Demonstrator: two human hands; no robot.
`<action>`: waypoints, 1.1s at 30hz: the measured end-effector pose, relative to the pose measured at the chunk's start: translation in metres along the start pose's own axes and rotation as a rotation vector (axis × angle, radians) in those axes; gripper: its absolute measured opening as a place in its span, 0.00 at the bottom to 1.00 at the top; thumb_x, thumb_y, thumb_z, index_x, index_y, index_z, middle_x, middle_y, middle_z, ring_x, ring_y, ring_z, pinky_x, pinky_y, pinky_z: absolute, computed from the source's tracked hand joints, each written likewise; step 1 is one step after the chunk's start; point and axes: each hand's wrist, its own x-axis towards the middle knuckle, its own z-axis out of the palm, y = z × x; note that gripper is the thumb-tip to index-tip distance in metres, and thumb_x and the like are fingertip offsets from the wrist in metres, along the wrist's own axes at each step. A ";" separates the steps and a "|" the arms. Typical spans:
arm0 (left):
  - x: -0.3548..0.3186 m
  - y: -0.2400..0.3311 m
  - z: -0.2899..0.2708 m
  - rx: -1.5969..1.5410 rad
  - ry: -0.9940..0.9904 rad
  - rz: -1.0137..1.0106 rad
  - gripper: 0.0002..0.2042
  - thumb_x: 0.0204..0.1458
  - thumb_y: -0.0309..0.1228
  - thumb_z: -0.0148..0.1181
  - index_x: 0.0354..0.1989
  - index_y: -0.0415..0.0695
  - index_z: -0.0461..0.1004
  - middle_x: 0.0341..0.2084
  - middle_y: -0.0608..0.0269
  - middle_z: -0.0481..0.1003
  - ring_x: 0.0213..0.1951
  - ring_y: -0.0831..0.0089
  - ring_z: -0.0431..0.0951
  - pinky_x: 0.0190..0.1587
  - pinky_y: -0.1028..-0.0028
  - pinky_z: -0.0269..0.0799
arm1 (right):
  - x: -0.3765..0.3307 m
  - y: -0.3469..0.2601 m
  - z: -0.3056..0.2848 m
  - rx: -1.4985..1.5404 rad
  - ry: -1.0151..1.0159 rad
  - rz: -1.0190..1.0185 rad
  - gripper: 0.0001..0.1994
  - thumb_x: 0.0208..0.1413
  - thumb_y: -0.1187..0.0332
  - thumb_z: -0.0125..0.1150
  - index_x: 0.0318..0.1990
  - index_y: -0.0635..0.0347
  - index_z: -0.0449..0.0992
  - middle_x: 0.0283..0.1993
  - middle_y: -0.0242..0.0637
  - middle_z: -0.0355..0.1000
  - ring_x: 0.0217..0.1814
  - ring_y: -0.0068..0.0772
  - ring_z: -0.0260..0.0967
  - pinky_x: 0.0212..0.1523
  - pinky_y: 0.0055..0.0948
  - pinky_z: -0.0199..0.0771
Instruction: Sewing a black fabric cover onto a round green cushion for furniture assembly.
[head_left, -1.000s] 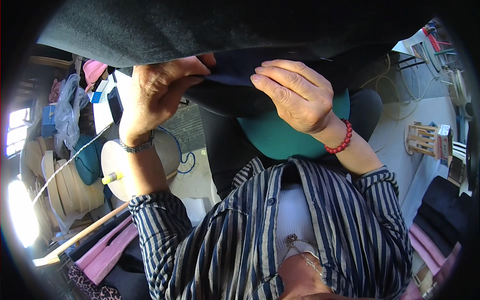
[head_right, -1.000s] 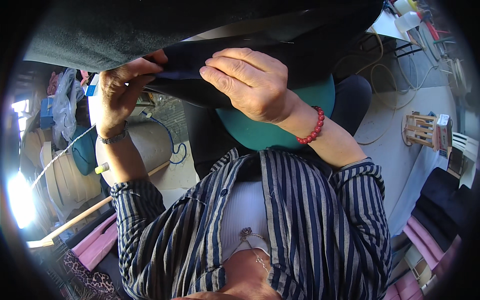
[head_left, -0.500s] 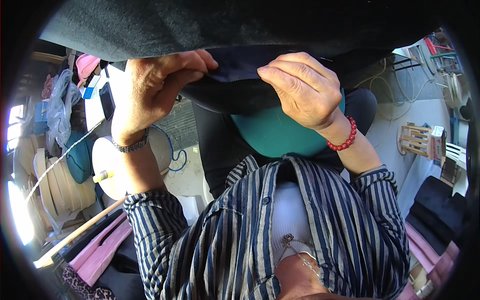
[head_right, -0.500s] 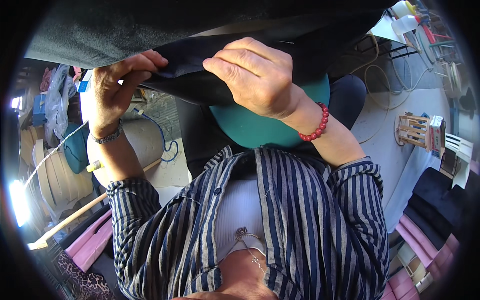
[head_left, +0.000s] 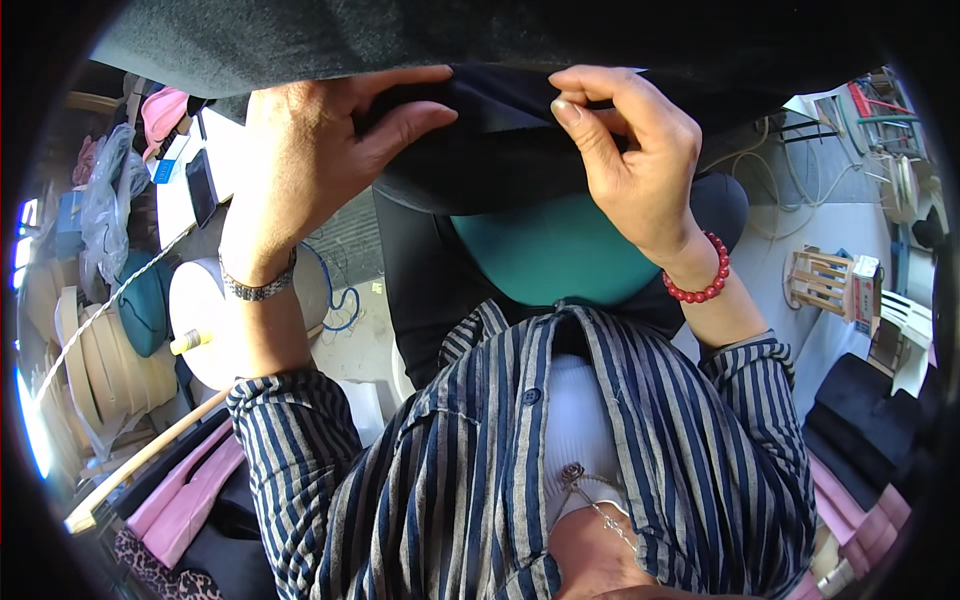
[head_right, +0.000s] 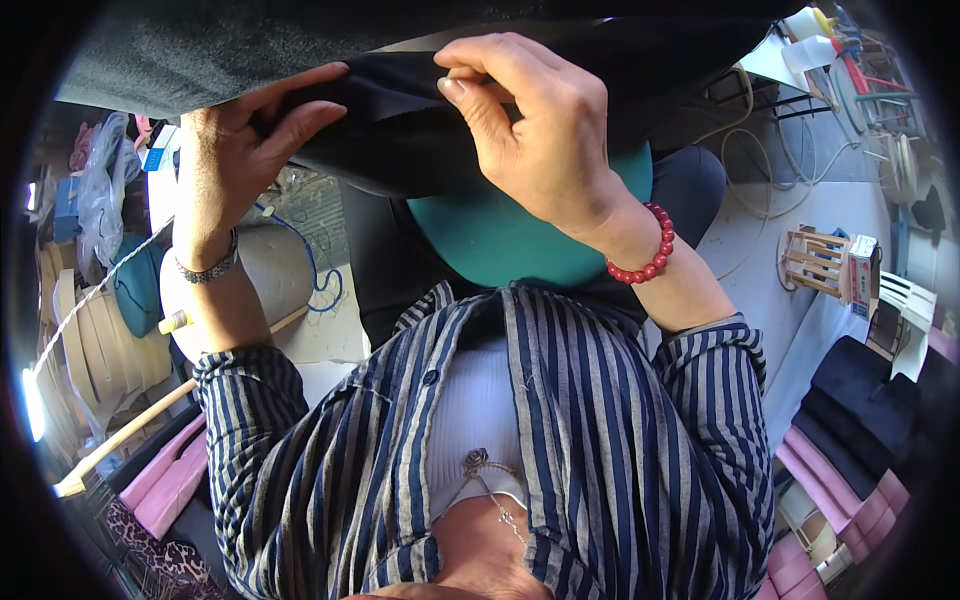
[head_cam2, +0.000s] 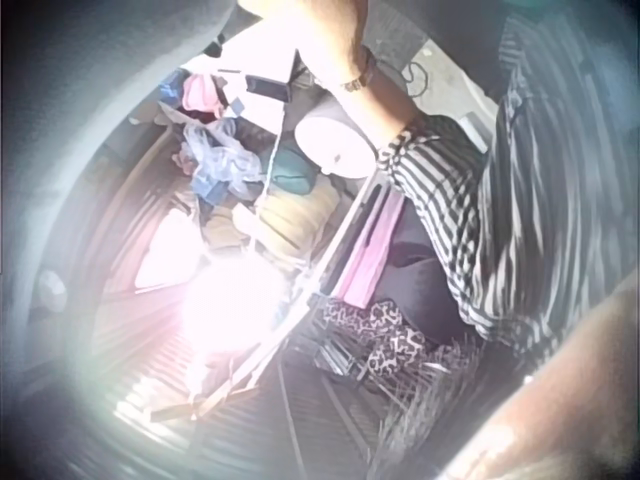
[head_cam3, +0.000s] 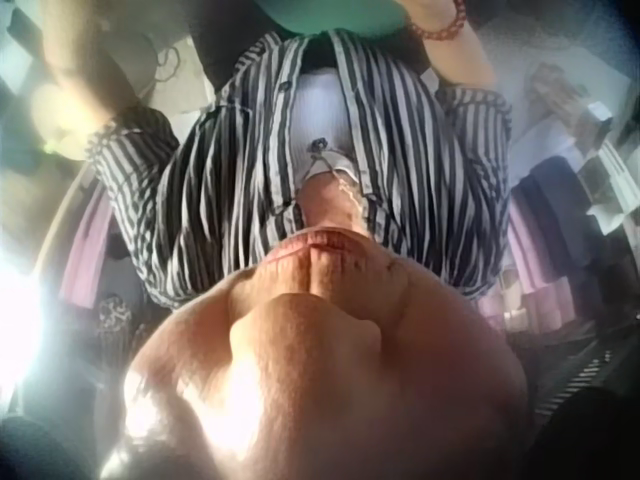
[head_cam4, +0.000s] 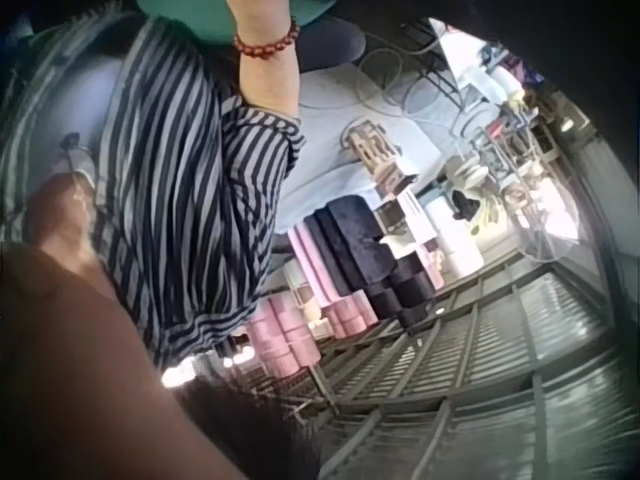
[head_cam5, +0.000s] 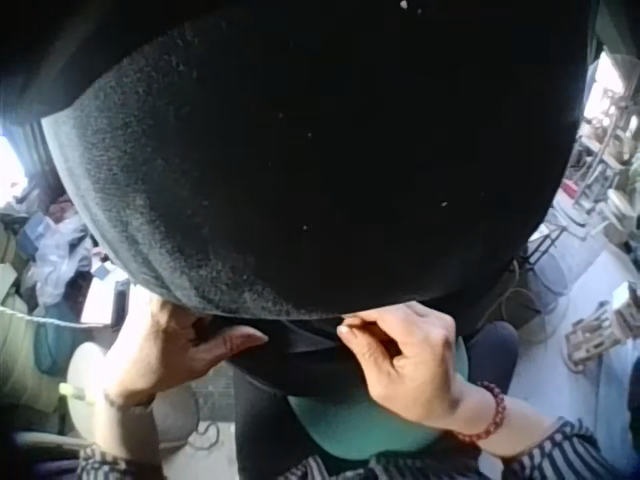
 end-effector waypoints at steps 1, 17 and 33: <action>-0.001 -0.002 -0.001 0.036 -0.026 0.002 0.15 0.43 0.37 0.69 0.41 0.51 0.81 0.18 0.67 0.74 0.23 0.77 0.74 0.29 0.80 0.70 | 0.000 -0.003 -0.003 -0.008 -0.033 0.049 0.07 0.49 0.81 0.62 0.37 0.63 0.77 0.31 0.39 0.75 0.28 0.27 0.74 0.29 0.20 0.76; 0.003 0.003 -0.004 0.046 -0.110 -0.123 0.19 0.39 0.39 0.70 0.44 0.53 0.80 0.27 0.66 0.78 0.27 0.74 0.74 0.32 0.78 0.71 | 0.010 -0.001 -0.025 -0.206 -0.248 0.159 0.10 0.47 0.75 0.66 0.39 0.60 0.80 0.39 0.39 0.76 0.33 0.24 0.75 0.31 0.15 0.76; 0.005 -0.006 0.006 -0.212 -0.007 -0.089 0.16 0.44 0.40 0.67 0.41 0.49 0.80 0.23 0.66 0.79 0.25 0.76 0.79 0.30 0.79 0.72 | 0.009 0.008 -0.003 -0.280 -0.052 -0.051 0.08 0.39 0.79 0.70 0.30 0.64 0.81 0.31 0.37 0.76 0.30 0.28 0.75 0.31 0.17 0.76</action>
